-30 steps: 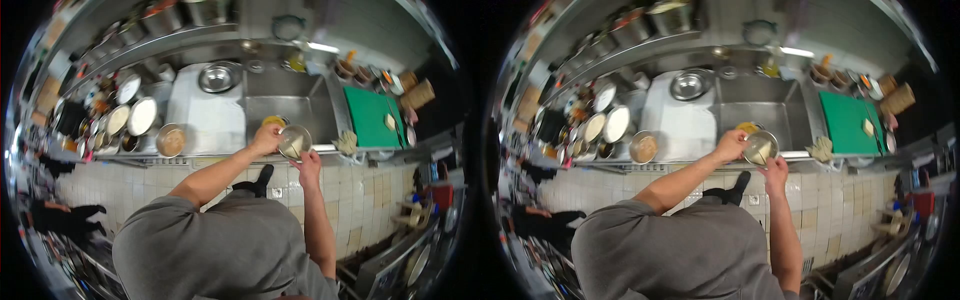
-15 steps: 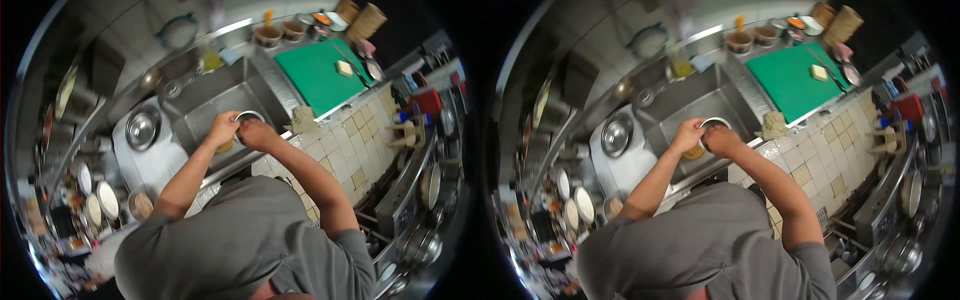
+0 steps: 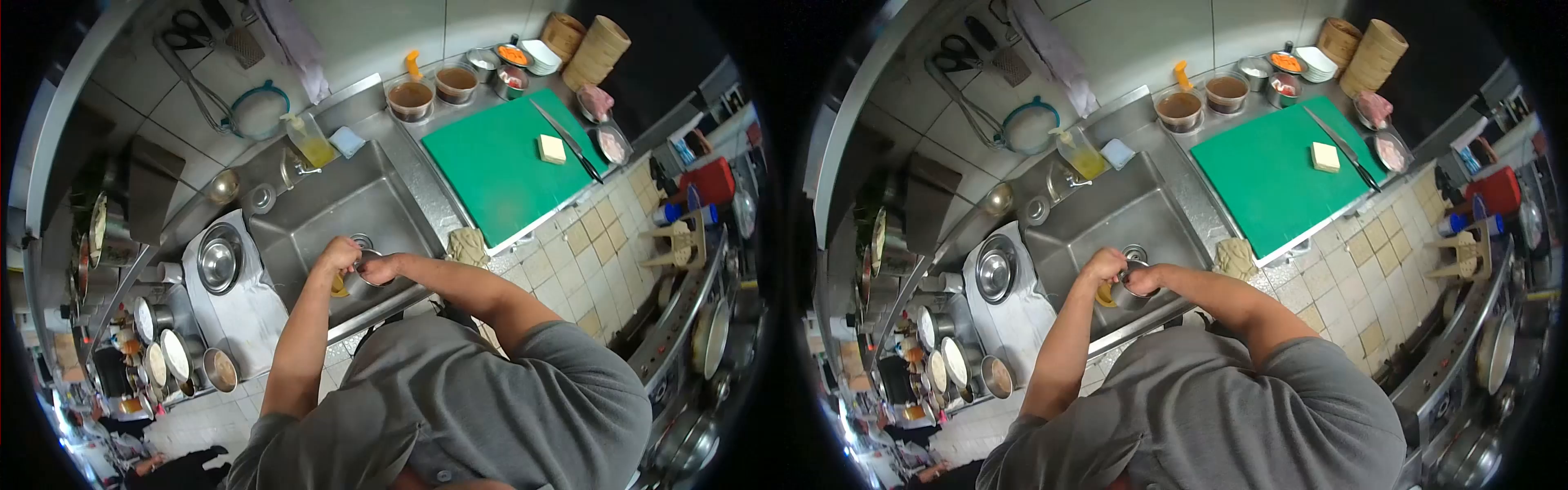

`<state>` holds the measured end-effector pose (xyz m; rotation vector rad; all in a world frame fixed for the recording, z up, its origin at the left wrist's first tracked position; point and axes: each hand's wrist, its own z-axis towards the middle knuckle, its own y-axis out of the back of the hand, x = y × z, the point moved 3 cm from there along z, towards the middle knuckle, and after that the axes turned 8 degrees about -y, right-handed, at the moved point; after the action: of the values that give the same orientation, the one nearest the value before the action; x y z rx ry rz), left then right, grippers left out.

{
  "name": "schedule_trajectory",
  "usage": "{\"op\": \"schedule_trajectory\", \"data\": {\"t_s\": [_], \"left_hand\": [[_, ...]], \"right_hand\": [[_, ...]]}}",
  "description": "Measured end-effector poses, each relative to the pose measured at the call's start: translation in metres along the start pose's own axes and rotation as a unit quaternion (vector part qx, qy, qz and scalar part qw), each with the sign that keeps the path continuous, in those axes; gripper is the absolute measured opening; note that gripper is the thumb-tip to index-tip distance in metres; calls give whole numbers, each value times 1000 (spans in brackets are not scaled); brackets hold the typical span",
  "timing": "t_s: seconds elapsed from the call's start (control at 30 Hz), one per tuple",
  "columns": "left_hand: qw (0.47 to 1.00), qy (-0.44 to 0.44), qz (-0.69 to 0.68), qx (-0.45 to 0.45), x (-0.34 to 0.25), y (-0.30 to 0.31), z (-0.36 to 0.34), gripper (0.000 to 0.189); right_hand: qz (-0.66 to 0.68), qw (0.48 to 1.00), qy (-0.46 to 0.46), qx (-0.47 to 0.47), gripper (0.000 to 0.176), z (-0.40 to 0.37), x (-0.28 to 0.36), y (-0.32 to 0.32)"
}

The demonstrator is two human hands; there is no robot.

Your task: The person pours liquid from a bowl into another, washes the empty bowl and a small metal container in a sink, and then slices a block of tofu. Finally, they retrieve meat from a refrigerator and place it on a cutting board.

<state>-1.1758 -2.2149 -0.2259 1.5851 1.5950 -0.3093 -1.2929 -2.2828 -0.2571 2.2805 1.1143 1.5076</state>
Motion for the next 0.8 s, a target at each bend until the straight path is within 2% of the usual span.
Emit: {"op": "schedule_trajectory", "data": {"t_s": [0.03,0.07,0.1,0.13,0.17,0.2,0.23,0.27,0.33,0.37,0.43,0.5,0.57,0.6,0.63,0.7,0.77,0.8], "left_hand": [[1000,10,0,-8,-8,-1,2,15],[996,53,77,11,-15,-3,8,9],[983,97,152,31,-25,-3,13,8],[982,107,152,24,-38,-2,15,8],[970,125,205,35,-50,-1,15,10],[955,144,255,47,-56,1,19,13],[954,155,254,43,-58,3,25,13],[951,167,253,60,-60,3,30,8],[945,191,250,92,-73,5,32,7],[944,202,247,90,-76,5,37,7],[915,241,285,151,-70,10,48,7],[908,249,298,160,-66,14,58,7],[899,252,312,176,-64,16,64,8],[894,262,311,190,-73,17,60,9],[888,272,308,204,-74,17,58,10],[892,260,309,202,-65,17,66,11],[892,225,347,182,-64,24,53,11],[885,205,380,172,-81,22,43,11]], "right_hand": [[109,993,-40,21,30,-8,0,3],[216,972,-81,44,26,-17,0,5],[319,937,-122,68,24,-21,-2,7],[421,887,-120,147,18,-9,-14,-1],[420,887,-110,156,18,3,-26,-7],[477,856,-116,159,17,5,-29,-6],[533,822,-124,162,17,8,-31,-6],[533,820,-118,173,17,10,-30,-10],[723,668,-59,163,20,0,-9,-2],[723,666,-58,174,20,-1,-6,0],[750,636,-25,179,24,-3,2,12],[757,616,-27,216,27,-14,8,22],[776,565,-12,281,32,-20,16,28],[774,550,-43,311,37,-19,18,28],[772,548,-46,318,37,-16,15,23],[781,563,-8,270,38,-7,10,19],[753,610,-190,159,39,-24,9,29],[767,596,-134,198,37,-10,5,18]]}}
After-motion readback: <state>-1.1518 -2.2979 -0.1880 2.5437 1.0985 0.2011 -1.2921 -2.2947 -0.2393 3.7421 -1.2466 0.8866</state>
